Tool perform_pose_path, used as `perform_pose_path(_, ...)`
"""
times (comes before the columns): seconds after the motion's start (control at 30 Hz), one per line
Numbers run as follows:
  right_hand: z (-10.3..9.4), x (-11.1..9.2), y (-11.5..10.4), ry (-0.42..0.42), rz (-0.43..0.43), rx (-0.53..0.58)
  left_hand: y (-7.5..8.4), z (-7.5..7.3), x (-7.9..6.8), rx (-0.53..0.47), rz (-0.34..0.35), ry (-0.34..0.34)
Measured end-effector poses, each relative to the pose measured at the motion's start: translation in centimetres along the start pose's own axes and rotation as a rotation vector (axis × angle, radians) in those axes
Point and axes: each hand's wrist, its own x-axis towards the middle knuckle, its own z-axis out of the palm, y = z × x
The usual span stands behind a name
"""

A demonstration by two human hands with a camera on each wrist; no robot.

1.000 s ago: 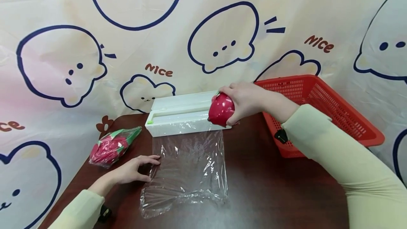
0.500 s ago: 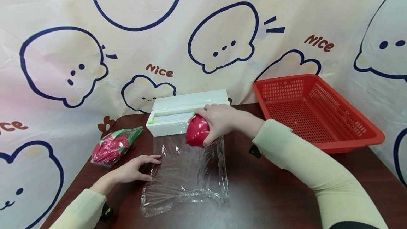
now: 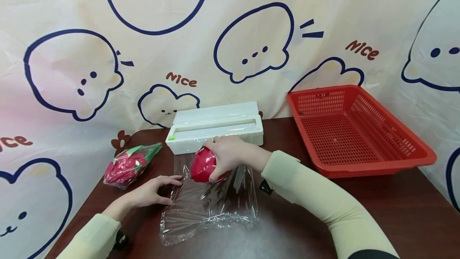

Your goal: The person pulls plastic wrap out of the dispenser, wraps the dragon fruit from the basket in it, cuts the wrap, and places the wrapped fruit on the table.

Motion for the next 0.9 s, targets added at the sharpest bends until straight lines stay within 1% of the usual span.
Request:
perform_pose_path(0.1,0.3,0.3,-0.7,0.002,0.008,0.004,-0.1,0.0,0.1,0.002,-0.008,0.004)
perform_pose_path(0.33,1.0,1.1,-2.0,-0.001,0.033,0.017,-0.2,0.0,0.1,-0.009,0.006,0.002)
perform_pose_path(0.47,1.4,1.7,-2.5,-0.027,0.071,0.011,-0.3,0.0,0.0,-0.016,0.002,-0.002)
perform_pose_path(0.6,1.9,2.2,-2.8,-0.056,0.095,0.000,-0.2,-0.1,0.0,0.003,0.002,0.006)
perform_pose_path(0.77,2.7,2.4,-3.0,-0.096,0.096,-0.030,0.0,0.0,0.0,-0.003,-0.004,0.011)
perform_pose_path(0.9,3.3,2.5,-3.1,-0.100,0.085,-0.064,0.0,0.0,-0.1,0.006,0.001,0.011)
